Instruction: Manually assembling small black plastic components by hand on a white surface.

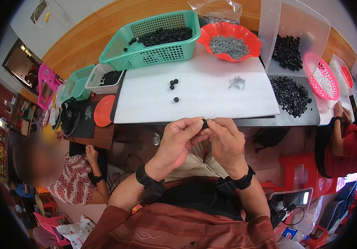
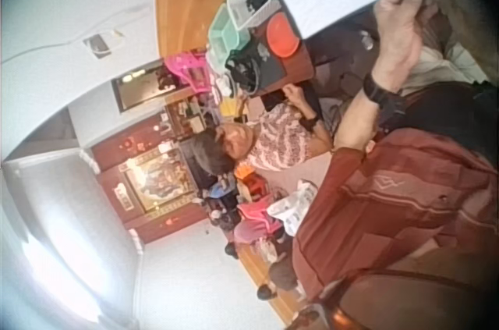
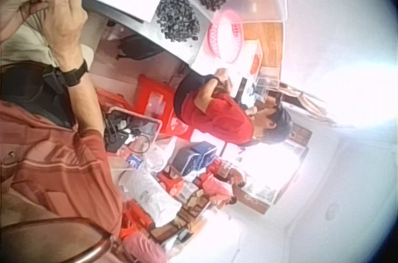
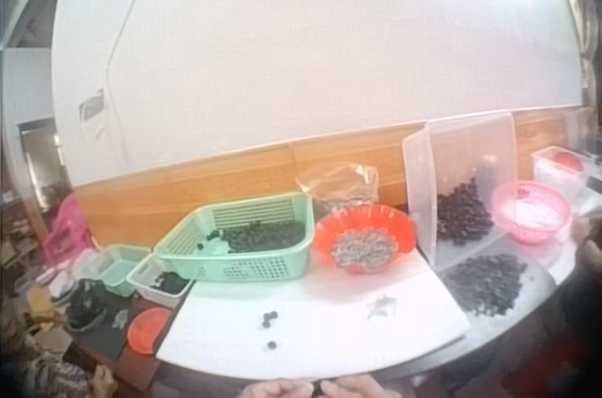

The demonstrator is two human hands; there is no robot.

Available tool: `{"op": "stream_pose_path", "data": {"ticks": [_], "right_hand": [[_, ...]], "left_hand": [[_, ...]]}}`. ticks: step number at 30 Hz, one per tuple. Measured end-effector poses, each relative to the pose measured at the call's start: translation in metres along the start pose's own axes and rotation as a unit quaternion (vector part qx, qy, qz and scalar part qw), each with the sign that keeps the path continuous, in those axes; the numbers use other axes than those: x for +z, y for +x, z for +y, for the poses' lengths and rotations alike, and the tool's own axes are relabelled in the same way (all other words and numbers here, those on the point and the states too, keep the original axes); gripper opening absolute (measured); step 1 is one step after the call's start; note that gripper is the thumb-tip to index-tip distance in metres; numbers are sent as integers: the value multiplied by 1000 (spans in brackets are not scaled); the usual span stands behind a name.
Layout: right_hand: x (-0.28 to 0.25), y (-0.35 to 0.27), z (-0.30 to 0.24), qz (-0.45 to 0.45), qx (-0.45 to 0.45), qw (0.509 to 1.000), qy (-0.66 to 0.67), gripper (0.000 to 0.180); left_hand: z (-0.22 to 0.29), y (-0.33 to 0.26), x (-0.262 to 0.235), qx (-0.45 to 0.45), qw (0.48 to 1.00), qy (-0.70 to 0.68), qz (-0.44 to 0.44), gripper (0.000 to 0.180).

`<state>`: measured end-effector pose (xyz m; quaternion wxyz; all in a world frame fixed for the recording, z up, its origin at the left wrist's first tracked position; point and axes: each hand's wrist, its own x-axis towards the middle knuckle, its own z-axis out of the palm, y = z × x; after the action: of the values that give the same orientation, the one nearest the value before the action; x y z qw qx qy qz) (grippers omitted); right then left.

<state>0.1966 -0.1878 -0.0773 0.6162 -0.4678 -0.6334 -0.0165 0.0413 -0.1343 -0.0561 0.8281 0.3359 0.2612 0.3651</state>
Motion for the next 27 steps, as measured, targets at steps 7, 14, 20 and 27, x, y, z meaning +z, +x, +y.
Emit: {"op": "stream_pose_path", "data": {"ticks": [7, 14, 20, 27], "right_hand": [[-2, 0, -1, 11, -23, 1000, -19, 34], [-3, 1, -2, 11, -16, 1000, -14, 36], [-10, -5, -2, -7, -11, 999, -48, 28], [-15, -3, 1, -39, -36, 998, -46, 26]], "left_hand": [[-4, -1, 3, 25, 999, 32, -2, 20], [-3, -1, 1, 44, 997, 59, -13, 19], [-5, 0, 2, 41, 990, 130, -18, 20], [-10, 0, -5, 41, 987, 147, -42, 22]]}}
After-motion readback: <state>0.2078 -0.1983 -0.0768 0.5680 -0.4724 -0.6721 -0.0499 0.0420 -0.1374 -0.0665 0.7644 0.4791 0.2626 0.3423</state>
